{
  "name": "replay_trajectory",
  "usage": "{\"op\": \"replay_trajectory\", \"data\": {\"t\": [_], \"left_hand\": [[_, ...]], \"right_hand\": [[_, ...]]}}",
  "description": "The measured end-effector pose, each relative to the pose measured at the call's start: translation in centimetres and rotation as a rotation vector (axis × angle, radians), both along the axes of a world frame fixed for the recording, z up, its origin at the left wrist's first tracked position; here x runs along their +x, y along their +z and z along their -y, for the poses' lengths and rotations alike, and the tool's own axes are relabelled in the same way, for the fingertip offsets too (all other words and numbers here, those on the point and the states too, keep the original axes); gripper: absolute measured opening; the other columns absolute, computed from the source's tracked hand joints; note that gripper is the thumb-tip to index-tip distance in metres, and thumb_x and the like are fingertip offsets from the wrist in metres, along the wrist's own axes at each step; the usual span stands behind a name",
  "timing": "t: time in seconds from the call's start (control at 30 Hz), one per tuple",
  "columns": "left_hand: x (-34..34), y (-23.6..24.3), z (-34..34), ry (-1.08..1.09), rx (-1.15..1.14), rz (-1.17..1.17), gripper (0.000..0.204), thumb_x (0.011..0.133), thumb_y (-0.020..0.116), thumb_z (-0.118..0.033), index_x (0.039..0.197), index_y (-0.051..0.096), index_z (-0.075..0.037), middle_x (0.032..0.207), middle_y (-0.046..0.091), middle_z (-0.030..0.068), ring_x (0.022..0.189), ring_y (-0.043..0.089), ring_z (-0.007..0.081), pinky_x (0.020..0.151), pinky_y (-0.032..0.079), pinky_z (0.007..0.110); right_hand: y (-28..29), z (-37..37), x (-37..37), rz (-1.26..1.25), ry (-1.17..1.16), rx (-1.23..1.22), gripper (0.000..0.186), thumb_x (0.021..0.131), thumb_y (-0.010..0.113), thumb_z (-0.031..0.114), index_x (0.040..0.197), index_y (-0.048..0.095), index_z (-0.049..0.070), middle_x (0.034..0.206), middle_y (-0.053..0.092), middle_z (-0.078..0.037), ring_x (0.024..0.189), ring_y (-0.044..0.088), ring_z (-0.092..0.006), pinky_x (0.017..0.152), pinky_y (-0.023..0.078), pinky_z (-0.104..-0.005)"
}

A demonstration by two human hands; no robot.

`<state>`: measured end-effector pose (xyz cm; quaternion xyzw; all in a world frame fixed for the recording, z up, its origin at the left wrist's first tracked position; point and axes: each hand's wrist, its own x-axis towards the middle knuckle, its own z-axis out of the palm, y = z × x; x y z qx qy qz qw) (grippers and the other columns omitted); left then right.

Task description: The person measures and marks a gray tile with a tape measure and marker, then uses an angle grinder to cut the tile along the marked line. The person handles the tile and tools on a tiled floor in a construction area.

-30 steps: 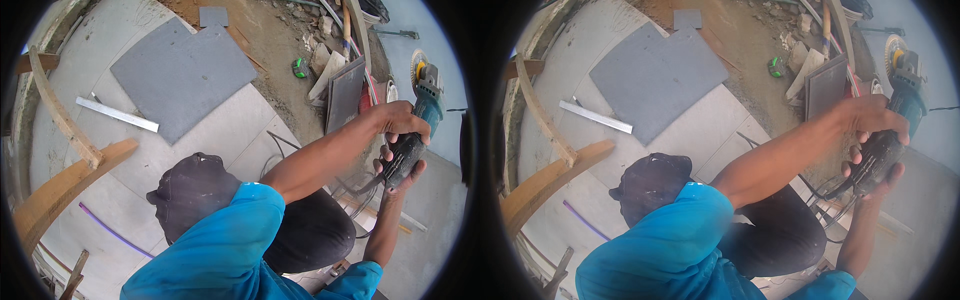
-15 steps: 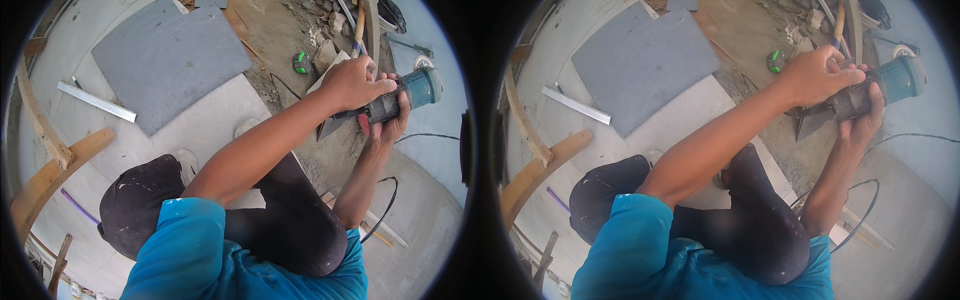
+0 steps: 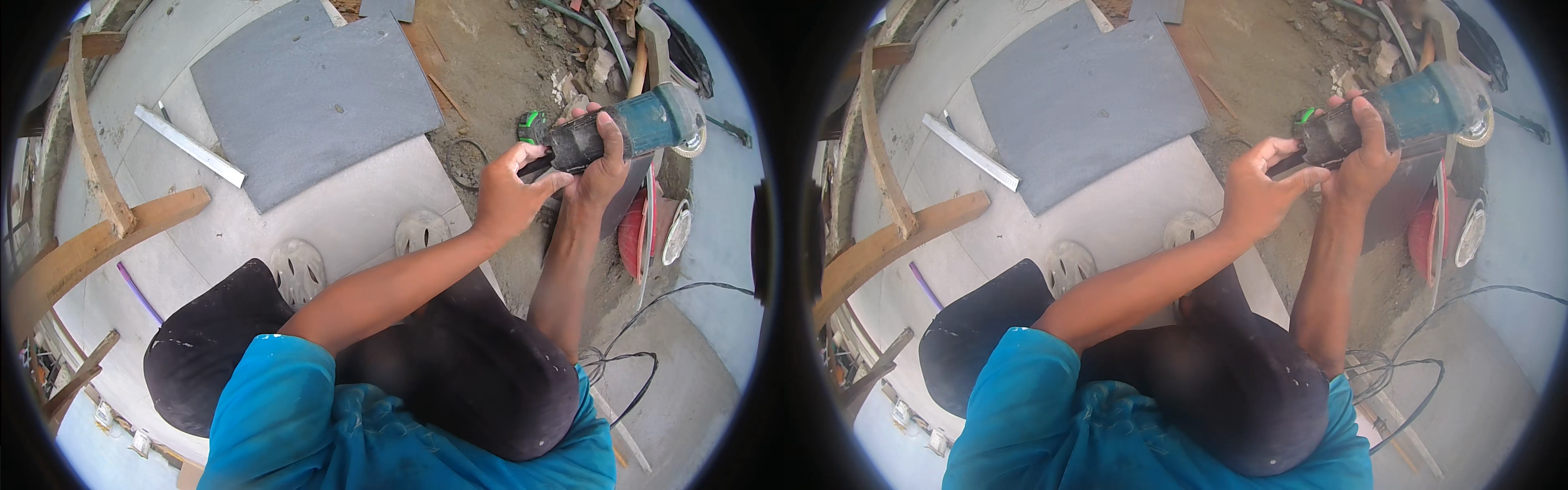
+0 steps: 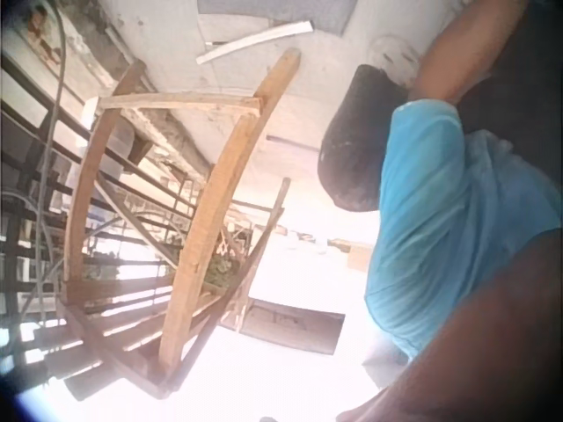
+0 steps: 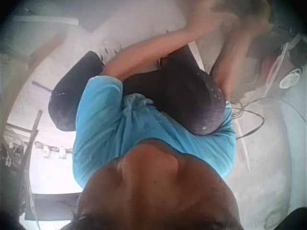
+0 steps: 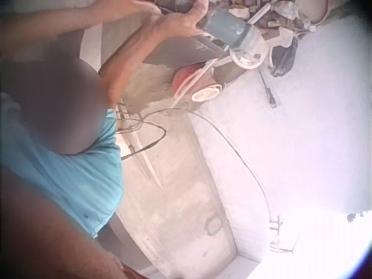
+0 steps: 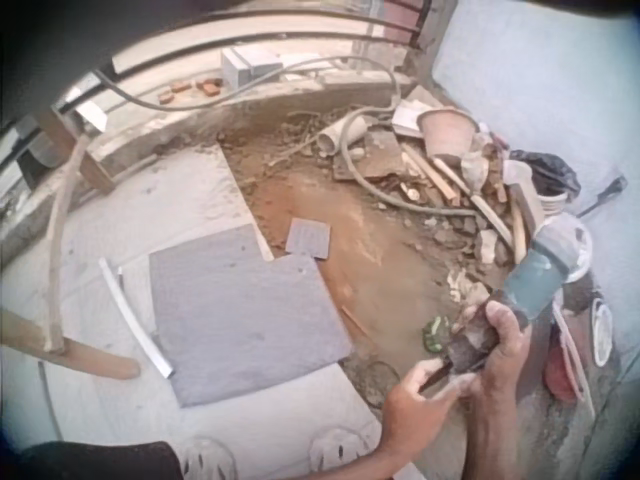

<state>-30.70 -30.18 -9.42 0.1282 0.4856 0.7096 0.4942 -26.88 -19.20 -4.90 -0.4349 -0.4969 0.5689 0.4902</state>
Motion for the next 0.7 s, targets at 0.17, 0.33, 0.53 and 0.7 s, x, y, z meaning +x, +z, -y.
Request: {"op": "replay_trajectory", "data": {"t": [0.17,0.33,0.53,0.7], "left_hand": [[0.3,-0.3,-0.8,0.207,-0.007,-0.057,0.048,0.083,0.084,-0.023,0.111,0.059,0.007,0.114,0.069,0.0212,0.114,0.064,0.0225,0.097,0.050,0.035],[0.5,-0.8,-1.1,0.209,-0.080,-0.068,0.048,0.084,0.083,-0.026,0.110,0.058,0.006,0.114,0.069,0.0204,0.112,0.065,0.0223,0.095,0.050,0.034],[1.5,-2.5,-1.6,0.120,-0.097,-0.189,0.052,0.084,0.082,-0.036,0.112,0.059,0.002,0.115,0.069,0.0189,0.114,0.066,0.0269,0.098,0.049,0.039],[5.5,-11.7,3.1,-0.111,-0.322,-0.931,0.049,0.088,0.075,-0.039,0.116,0.060,-0.003,0.120,0.068,0.0174,0.121,0.061,0.0354,0.104,0.044,0.048]], "right_hand": [[-0.5,-0.8,-1.4,0.003,0.047,-0.080,0.021,0.085,0.066,0.007,0.101,0.062,-0.006,0.092,0.066,-0.014,0.078,0.069,-0.0245,0.064,0.061,-0.0386],[-1.7,-1.5,-1.4,0.034,0.079,-0.071,0.018,0.084,0.068,0.004,0.098,0.062,-0.004,0.087,0.066,-0.013,0.076,0.069,-0.0235,0.062,0.059,-0.0366],[-2.6,-3.5,0.3,0.035,0.079,-0.082,0.020,0.084,0.067,0.005,0.100,0.062,-0.005,0.090,0.067,-0.014,0.076,0.069,-0.0248,0.062,0.059,-0.0384],[0.3,-5.0,2.4,0.038,0.034,-0.032,0.023,0.085,0.067,0.007,0.104,0.061,-0.006,0.094,0.067,-0.016,0.080,0.070,-0.0276,0.065,0.061,-0.0438]]}}
